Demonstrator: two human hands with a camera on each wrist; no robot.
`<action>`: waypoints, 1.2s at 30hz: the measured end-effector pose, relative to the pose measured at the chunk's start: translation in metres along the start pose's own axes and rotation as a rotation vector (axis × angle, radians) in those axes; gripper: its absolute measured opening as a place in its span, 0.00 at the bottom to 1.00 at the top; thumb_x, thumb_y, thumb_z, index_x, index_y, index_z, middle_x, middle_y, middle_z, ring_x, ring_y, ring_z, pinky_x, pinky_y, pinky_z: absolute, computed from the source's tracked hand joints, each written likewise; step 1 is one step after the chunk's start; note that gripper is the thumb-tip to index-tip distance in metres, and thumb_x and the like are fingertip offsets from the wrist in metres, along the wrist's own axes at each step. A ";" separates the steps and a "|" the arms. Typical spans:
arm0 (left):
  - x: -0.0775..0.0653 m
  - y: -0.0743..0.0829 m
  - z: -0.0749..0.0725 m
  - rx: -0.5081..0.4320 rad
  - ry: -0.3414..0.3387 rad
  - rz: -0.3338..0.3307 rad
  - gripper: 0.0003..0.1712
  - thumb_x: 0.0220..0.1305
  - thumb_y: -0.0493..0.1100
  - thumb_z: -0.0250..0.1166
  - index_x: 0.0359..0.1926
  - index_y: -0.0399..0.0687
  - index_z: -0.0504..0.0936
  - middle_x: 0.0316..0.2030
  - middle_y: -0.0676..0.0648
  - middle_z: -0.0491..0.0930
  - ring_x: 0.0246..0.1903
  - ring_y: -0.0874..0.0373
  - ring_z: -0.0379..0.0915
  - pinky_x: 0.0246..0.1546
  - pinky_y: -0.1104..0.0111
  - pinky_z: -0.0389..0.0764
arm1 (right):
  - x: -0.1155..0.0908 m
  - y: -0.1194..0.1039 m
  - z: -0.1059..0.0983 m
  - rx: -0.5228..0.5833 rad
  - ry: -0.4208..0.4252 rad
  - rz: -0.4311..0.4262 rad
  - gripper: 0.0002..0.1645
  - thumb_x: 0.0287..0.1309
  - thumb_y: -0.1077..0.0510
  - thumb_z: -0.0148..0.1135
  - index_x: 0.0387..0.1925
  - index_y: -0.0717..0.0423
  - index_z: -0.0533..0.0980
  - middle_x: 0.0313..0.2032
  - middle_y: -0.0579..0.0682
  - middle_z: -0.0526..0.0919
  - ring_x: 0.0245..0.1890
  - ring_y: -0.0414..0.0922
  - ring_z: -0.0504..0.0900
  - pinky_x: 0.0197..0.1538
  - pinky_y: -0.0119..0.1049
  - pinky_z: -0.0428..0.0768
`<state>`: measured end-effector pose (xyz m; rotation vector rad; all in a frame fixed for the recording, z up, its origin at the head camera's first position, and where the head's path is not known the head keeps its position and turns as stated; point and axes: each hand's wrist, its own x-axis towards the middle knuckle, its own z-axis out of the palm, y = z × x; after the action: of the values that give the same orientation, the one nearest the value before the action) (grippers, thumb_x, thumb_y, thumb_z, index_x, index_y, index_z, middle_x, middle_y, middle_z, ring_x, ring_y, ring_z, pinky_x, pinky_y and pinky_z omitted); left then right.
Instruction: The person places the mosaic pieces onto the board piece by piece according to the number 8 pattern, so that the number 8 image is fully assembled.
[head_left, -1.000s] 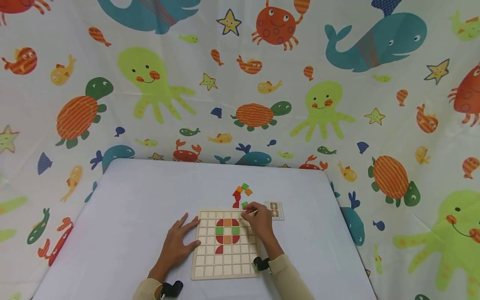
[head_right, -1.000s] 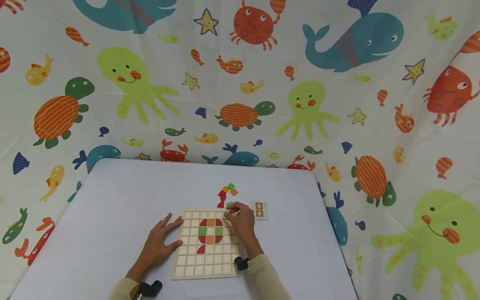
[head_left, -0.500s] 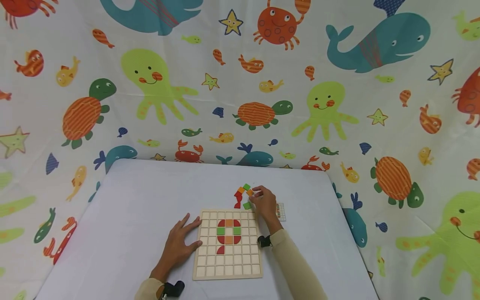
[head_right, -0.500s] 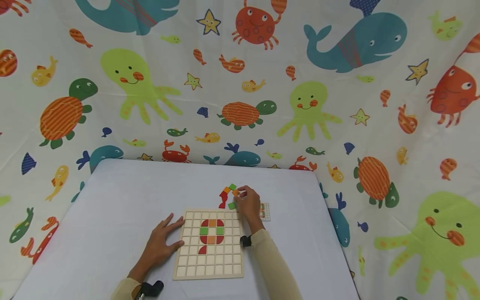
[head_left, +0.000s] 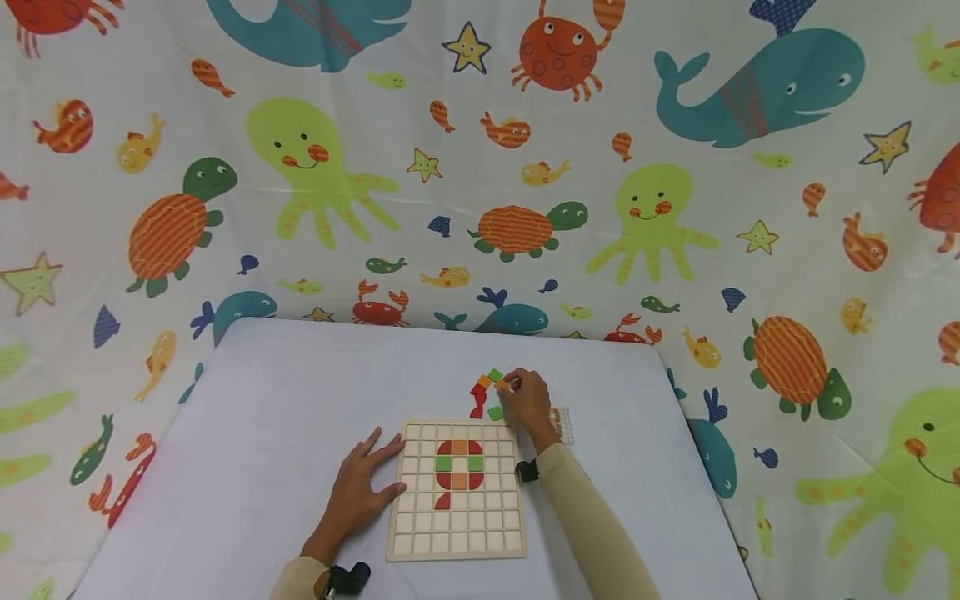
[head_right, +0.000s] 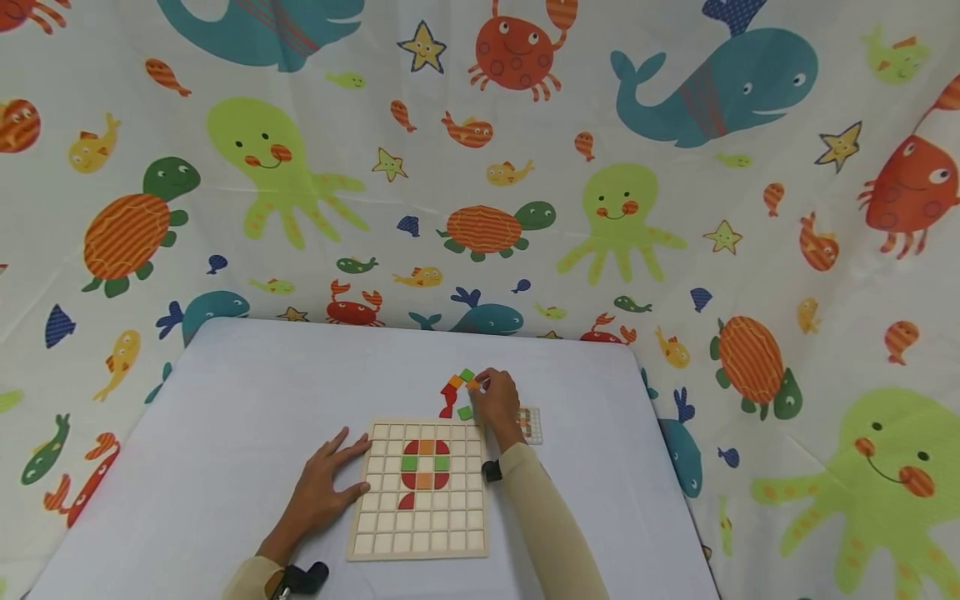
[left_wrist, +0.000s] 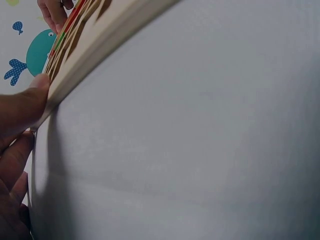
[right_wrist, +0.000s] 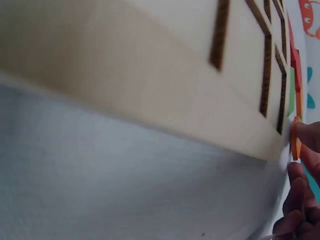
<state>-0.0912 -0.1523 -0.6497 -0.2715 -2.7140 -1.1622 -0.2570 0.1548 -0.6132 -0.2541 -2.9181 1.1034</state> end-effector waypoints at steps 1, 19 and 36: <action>0.000 0.000 0.000 -0.003 0.002 0.002 0.40 0.52 0.45 0.82 0.68 0.46 0.82 0.73 0.36 0.74 0.76 0.30 0.63 0.75 0.32 0.61 | 0.000 -0.001 -0.001 0.005 -0.007 0.007 0.10 0.64 0.56 0.75 0.46 0.50 0.84 0.42 0.52 0.82 0.43 0.49 0.77 0.50 0.44 0.82; 0.000 0.000 0.001 0.007 -0.004 -0.002 0.40 0.54 0.45 0.82 0.69 0.47 0.82 0.73 0.36 0.74 0.76 0.29 0.63 0.75 0.32 0.61 | -0.049 0.004 -0.018 0.158 0.016 -0.156 0.07 0.70 0.57 0.69 0.47 0.47 0.85 0.34 0.50 0.87 0.25 0.42 0.76 0.27 0.32 0.74; 0.001 -0.001 0.001 0.008 -0.014 -0.001 0.40 0.54 0.43 0.82 0.69 0.46 0.81 0.75 0.35 0.72 0.77 0.29 0.62 0.76 0.33 0.60 | -0.153 0.002 -0.002 0.284 -0.101 -0.073 0.04 0.63 0.52 0.77 0.38 0.41 0.87 0.28 0.41 0.84 0.24 0.38 0.74 0.25 0.29 0.73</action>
<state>-0.0928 -0.1522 -0.6507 -0.2775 -2.7306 -1.1533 -0.1058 0.1333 -0.6059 -0.0887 -2.7774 1.5375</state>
